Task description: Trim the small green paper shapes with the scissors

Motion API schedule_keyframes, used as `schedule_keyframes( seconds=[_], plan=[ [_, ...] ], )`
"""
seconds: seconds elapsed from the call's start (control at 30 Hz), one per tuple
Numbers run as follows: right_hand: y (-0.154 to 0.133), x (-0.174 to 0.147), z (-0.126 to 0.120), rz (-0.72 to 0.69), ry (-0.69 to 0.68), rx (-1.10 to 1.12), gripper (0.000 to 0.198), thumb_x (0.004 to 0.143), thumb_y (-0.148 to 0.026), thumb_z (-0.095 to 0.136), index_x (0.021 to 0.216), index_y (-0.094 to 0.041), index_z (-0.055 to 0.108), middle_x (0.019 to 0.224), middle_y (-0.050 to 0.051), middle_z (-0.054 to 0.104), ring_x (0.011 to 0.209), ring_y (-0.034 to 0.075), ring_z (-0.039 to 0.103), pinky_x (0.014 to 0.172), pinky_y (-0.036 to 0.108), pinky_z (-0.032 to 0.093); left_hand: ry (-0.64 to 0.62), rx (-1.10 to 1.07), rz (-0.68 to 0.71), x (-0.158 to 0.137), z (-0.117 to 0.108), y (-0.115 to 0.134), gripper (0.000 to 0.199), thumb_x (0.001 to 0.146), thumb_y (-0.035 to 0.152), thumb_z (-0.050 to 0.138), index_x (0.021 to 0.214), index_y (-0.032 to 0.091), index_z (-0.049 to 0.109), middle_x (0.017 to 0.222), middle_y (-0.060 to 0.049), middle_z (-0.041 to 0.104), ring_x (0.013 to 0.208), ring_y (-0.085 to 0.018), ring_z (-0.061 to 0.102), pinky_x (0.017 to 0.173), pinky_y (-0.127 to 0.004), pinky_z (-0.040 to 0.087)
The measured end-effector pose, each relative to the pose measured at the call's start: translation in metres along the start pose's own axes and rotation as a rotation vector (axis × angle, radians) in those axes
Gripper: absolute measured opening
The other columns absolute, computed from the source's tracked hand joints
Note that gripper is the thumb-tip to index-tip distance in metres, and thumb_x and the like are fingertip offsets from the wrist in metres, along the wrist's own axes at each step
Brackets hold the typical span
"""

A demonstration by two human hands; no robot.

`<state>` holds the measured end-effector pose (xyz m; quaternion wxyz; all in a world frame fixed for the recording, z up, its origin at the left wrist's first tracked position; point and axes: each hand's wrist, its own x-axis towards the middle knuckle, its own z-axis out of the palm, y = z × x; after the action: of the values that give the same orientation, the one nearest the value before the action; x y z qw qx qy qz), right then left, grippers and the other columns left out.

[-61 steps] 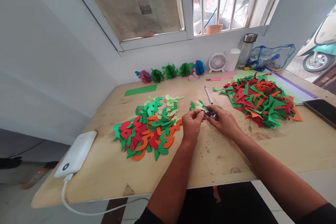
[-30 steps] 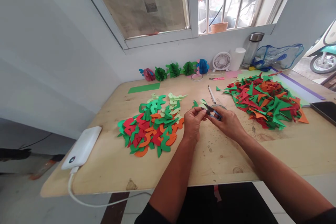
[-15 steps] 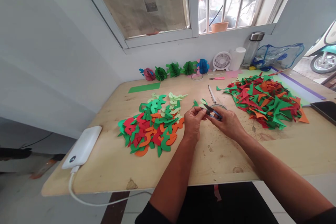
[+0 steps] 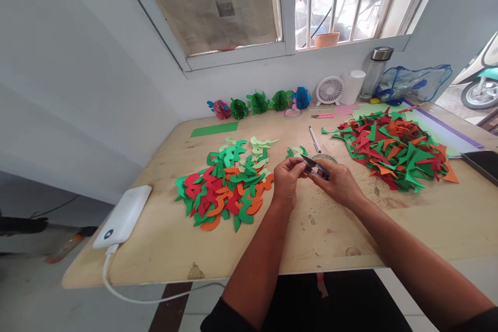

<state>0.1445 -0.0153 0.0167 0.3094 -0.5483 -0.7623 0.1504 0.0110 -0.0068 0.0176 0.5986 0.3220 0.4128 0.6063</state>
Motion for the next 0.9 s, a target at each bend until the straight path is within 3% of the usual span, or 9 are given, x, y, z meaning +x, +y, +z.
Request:
schedule_keyframes(
  seconds=[0.27, 0.43, 0.6, 0.8, 0.9],
  plan=[
    [-0.005, 0.001, -0.002, 0.003, -0.049, 0.058, 0.024, 0.081, -0.037, 0.054, 0.089, -0.017, 0.064, 0.06, -0.001, 0.056, 0.053, 0.012, 0.046, 0.051, 0.022, 0.033, 0.013, -0.134, -0.032, -0.001, 0.001, 0.001, 0.015, 0.052, 0.02, 0.066, 0.063, 0.014, 0.059, 0.057, 0.002, 0.059, 0.051, -0.008, 0.053, 0.054, -0.023, 0.044],
    [-0.005, 0.002, -0.005, 0.03, -0.05, 0.049, 0.028, 0.081, -0.036, 0.054, 0.098, -0.017, 0.065, 0.06, -0.001, 0.056, 0.054, 0.013, 0.047, 0.053, 0.023, 0.034, 0.096, -0.218, -0.004, 0.002, -0.004, 0.005, 0.016, 0.053, 0.019, 0.067, 0.066, 0.015, 0.059, 0.059, 0.002, 0.061, 0.053, -0.008, 0.056, 0.055, -0.021, 0.043],
    [0.006, 0.006, -0.011, 0.136, -0.024, -0.108, 0.032, 0.081, -0.04, 0.053, 0.102, -0.02, 0.066, 0.062, 0.0, 0.06, 0.057, 0.015, 0.052, 0.053, 0.024, 0.032, 0.132, -0.262, -0.007, 0.003, -0.006, 0.01, 0.019, 0.053, 0.02, 0.068, 0.069, 0.015, 0.058, 0.057, 0.002, 0.062, 0.056, -0.01, 0.06, 0.056, -0.021, 0.043],
    [0.018, 0.009, -0.013, 0.25, -0.101, -0.377, 0.029, 0.08, -0.037, 0.053, 0.103, -0.024, 0.066, 0.077, 0.004, 0.069, 0.071, 0.021, 0.06, 0.05, 0.026, 0.027, 0.001, -0.187, -0.029, -0.002, -0.001, 0.005, 0.017, 0.056, 0.021, 0.068, 0.069, 0.014, 0.059, 0.06, 0.0, 0.063, 0.054, -0.01, 0.059, 0.056, -0.022, 0.044],
    [0.025, 0.009, -0.013, 0.214, -0.04, -0.411, 0.029, 0.081, -0.034, 0.053, 0.104, -0.023, 0.066, 0.089, 0.007, 0.069, 0.079, 0.024, 0.061, 0.053, 0.028, 0.032, -0.061, -0.121, -0.038, -0.004, 0.001, 0.002, 0.016, 0.058, 0.021, 0.068, 0.069, 0.014, 0.06, 0.059, 0.0, 0.063, 0.054, -0.01, 0.059, 0.057, -0.023, 0.044]
  ],
)
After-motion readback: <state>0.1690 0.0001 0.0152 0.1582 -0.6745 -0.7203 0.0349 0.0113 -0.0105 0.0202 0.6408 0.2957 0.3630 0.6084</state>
